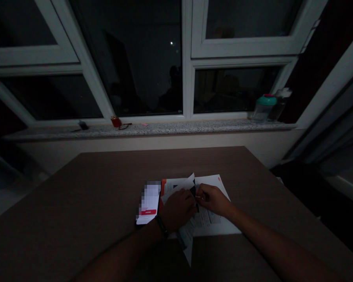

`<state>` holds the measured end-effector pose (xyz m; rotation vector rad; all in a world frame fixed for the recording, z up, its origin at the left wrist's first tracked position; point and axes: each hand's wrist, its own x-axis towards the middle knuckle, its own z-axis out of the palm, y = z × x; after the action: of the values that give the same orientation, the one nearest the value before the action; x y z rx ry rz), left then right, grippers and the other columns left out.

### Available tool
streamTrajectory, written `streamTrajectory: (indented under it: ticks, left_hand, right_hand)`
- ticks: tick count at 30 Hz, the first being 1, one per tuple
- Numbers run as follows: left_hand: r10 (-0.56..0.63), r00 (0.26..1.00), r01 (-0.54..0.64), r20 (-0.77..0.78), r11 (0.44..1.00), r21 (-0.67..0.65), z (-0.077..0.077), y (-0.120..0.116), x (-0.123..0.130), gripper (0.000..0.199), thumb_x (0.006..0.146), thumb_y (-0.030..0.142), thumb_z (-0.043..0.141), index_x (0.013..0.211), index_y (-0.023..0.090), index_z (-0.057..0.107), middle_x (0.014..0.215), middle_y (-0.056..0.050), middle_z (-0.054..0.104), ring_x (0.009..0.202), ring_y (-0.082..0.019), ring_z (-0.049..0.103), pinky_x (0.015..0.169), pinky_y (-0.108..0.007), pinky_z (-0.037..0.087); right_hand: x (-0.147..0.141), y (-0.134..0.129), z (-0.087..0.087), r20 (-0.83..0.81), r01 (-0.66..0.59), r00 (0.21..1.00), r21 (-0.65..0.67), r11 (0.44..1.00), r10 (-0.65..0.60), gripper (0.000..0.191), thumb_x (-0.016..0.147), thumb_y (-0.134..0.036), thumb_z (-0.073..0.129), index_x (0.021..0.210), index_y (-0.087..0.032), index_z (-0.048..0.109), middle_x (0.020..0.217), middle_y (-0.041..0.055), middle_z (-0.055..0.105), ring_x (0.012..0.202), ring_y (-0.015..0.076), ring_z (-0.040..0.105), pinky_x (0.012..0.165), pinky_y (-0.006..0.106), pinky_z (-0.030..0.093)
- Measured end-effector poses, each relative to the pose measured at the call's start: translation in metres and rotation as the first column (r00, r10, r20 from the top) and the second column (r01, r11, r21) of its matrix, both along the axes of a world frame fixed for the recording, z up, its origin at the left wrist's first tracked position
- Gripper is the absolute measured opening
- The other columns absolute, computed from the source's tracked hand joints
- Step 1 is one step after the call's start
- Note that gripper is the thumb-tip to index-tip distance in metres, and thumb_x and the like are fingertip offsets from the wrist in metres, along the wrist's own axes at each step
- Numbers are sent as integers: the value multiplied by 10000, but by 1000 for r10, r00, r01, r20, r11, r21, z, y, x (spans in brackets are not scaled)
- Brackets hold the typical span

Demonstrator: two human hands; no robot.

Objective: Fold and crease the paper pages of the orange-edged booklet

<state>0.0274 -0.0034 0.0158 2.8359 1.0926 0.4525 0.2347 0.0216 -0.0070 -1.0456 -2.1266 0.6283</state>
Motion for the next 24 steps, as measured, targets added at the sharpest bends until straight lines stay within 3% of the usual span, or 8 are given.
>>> streamTrajectory:
  ticks: [10, 24]
  left_hand:
    - [-85, 996, 85, 10, 996, -8, 5, -3, 0, 63, 907, 254, 590, 929, 195, 590, 1013, -55, 604, 957, -223, 541, 823, -352, 447]
    - [-85, 996, 86, -34, 996, 21, 2, -2, 0, 69, 904, 244, 583, 881, 180, 578, 978, -43, 595, 943, -202, 544, 825, -325, 448]
  right_hand:
    - [1, -3, 2, -1, -133, 991, -7, 991, 133, 162, 708, -87, 642, 729, -203, 530, 707, -38, 558, 629, 117, 528, 575, 203, 362]
    - [1, 0, 3, 38, -56, 998, 41, 998, 55, 172, 719, -59, 599, 708, -201, 501, 712, -33, 546, 661, 123, 519, 607, 206, 356]
